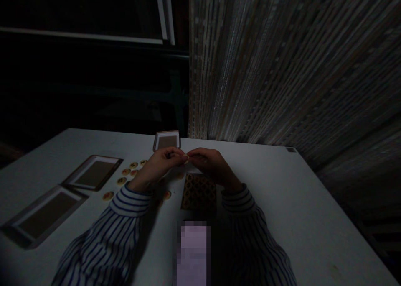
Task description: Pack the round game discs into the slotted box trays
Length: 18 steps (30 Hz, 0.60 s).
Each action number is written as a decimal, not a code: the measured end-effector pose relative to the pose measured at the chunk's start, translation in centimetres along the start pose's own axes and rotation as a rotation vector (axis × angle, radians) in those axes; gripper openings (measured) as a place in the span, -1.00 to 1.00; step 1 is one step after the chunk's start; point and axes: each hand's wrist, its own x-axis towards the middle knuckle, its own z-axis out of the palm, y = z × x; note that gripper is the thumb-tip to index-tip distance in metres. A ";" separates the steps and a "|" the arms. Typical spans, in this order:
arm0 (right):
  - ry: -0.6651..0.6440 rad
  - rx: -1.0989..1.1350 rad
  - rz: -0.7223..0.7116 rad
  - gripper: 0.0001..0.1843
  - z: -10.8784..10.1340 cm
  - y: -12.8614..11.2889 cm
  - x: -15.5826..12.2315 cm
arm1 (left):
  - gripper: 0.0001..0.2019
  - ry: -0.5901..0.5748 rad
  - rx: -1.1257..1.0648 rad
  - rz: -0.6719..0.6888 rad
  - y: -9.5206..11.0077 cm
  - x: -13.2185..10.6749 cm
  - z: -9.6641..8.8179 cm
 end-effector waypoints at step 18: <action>0.057 -0.022 -0.020 -0.82 0.0 0.3 0.0 | -0.74 -0.013 -0.077 -0.055 0.1 0.0 -0.3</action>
